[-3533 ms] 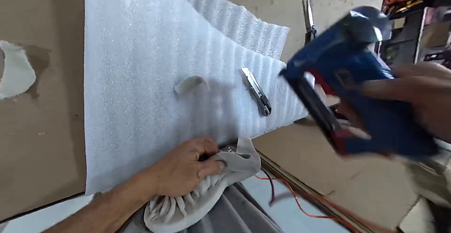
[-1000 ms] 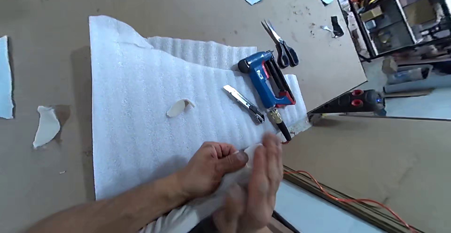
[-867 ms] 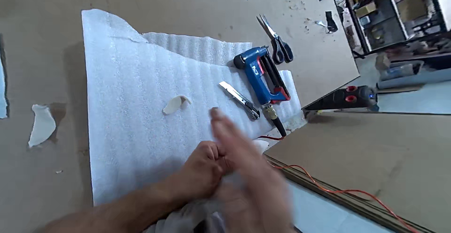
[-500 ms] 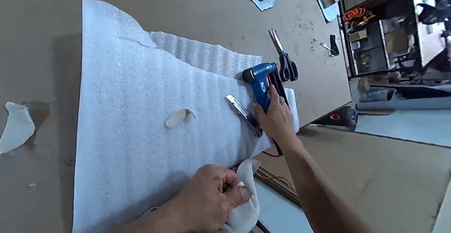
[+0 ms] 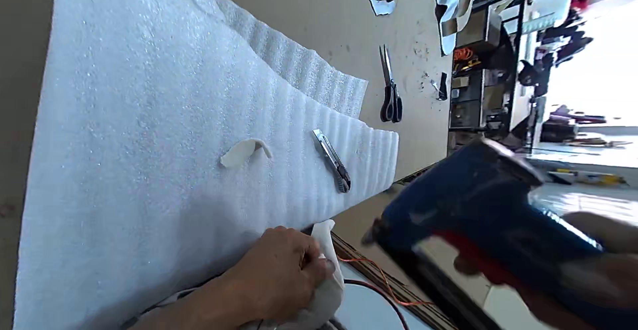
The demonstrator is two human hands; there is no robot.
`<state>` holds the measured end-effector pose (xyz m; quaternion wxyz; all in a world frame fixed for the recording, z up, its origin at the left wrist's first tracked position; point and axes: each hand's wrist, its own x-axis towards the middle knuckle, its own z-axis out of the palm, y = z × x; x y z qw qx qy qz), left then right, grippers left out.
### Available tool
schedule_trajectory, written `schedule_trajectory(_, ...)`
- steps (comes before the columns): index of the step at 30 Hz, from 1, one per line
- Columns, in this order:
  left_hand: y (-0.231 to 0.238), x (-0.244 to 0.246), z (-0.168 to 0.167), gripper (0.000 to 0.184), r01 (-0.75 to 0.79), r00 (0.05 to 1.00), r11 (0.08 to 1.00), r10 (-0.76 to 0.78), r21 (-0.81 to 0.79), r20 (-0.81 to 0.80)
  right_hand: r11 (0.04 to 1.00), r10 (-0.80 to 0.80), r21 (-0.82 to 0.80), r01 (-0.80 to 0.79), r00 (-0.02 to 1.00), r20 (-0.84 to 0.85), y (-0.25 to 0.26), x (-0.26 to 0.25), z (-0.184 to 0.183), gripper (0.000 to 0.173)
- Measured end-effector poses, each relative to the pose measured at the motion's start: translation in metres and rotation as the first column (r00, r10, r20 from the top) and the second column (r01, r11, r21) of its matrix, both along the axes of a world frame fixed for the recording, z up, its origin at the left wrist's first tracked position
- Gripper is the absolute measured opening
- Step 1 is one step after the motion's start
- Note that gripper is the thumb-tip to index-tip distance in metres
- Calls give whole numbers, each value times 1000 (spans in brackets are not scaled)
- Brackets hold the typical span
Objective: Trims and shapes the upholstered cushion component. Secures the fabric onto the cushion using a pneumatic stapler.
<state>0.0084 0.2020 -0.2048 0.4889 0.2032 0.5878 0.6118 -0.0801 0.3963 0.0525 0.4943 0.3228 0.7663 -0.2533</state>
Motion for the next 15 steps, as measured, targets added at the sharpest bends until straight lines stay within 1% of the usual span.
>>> schedule_trajectory(2,0,-3,2,39,38,999,999,-38,-31,-1,998,63,-32,-59,989,132,-14,5,-2,18)
schedule_trajectory(5,-1,-6,4,38,70,998,996,-70,-52,0,993,110,-75,-93,953,282,-19,4,-14,20)
schedule_trajectory(7,-1,-6,3,38,74,997,996,-75,-44,-7,992,115,-96,-88,939,323,-17,3,-23,21)
schedule_trajectory(12,0,-7,1,36,85,996,995,-84,-42,21,989,90,-141,-41,930,358,-13,-1,-35,21)
schedule_trajectory(15,2,-6,-1,35,90,996,995,-90,-31,12,992,83,-121,-37,913,398,-15,-2,-41,21)
